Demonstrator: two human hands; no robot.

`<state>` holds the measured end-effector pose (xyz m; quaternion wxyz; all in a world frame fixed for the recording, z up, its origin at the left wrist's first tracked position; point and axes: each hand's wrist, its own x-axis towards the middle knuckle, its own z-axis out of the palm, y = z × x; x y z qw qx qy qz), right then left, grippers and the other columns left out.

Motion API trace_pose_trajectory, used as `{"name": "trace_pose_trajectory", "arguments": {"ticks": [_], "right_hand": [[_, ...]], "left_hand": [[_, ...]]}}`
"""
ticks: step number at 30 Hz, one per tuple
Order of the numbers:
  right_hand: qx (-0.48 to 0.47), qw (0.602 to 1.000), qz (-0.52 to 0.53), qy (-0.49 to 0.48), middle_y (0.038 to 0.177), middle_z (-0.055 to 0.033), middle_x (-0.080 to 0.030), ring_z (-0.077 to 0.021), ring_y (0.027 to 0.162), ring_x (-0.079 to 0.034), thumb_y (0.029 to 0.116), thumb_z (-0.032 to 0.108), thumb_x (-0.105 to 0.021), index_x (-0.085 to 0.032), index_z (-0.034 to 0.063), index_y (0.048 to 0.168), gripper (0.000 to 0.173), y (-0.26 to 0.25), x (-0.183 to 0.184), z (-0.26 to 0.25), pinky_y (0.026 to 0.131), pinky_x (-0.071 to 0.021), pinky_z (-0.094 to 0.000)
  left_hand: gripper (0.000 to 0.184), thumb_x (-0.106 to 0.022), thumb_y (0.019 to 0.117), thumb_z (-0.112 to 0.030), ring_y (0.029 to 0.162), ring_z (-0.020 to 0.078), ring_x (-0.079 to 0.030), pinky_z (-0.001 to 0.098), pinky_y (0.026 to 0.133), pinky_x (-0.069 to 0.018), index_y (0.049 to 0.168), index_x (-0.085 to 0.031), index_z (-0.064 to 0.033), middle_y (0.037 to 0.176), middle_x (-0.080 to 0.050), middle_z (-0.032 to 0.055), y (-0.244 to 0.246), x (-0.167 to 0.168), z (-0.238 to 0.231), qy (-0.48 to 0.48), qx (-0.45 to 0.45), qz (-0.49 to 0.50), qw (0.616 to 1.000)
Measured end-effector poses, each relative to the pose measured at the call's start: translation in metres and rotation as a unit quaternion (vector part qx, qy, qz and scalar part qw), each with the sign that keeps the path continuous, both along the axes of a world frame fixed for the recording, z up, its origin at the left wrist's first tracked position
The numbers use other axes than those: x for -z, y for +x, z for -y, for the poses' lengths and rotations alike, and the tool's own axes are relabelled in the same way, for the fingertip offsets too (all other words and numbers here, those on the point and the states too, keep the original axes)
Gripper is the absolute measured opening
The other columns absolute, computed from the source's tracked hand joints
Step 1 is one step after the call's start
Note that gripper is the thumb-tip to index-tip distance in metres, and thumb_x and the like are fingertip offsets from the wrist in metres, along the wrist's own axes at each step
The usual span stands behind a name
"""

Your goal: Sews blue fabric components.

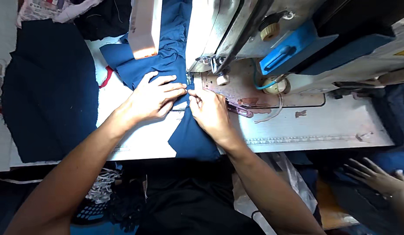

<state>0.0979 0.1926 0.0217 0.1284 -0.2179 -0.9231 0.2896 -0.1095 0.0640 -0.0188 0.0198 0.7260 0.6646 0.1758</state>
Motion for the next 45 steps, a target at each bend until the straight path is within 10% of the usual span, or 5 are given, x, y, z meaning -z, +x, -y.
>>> {"name": "trace_pose_trajectory", "arguments": {"ticks": [14, 40, 45], "right_hand": [[-0.017, 0.959, 0.082, 0.272, 0.111, -0.0158, -0.063, -0.0369, 0.105, -0.06, 0.1016, 0.022, -0.054, -0.067, 0.0189, 0.136, 0.037, 0.004, 0.016, -0.003, 0.07, -0.0497, -0.0464], [0.056, 0.985, 0.059, 0.149, 0.111, -0.0095, -0.068, -0.0298, 0.105, -0.064, 0.1024, 0.041, -0.053, -0.071, 0.0155, 0.129, 0.041, 0.045, 0.016, 0.015, 0.083, -0.054, -0.045], [0.078, 0.984, 0.083, 0.134, 0.112, -0.0122, -0.07, -0.0289, 0.099, -0.068, 0.0995, 0.046, -0.056, -0.069, 0.0136, 0.132, 0.048, 0.062, 0.014, 0.022, 0.078, -0.0578, -0.0441]], "left_hand": [[0.042, -0.046, 0.1008, -0.016, 0.143, 0.0243, -0.05, 0.0583, 0.119, -0.03, 0.136, -0.068, -0.0246, 0.143, -0.064, -0.0042, 0.003, -0.002, -0.002, 0.011, 0.01, 0.023, 1.0], [0.042, -0.044, 0.1021, -0.015, 0.145, 0.0218, -0.048, 0.055, 0.12, -0.0304, 0.135, -0.069, -0.0251, 0.145, -0.062, -0.0068, -0.007, 0.004, -0.015, 0.033, -0.03, 0.026, 0.999], [0.036, -0.049, 0.1033, -0.023, 0.137, 0.0286, -0.054, 0.0542, 0.115, -0.038, 0.132, -0.069, -0.0168, 0.141, -0.063, 0.0071, 0.034, -0.017, 0.007, 0.064, -0.175, 0.004, 0.983]]}}
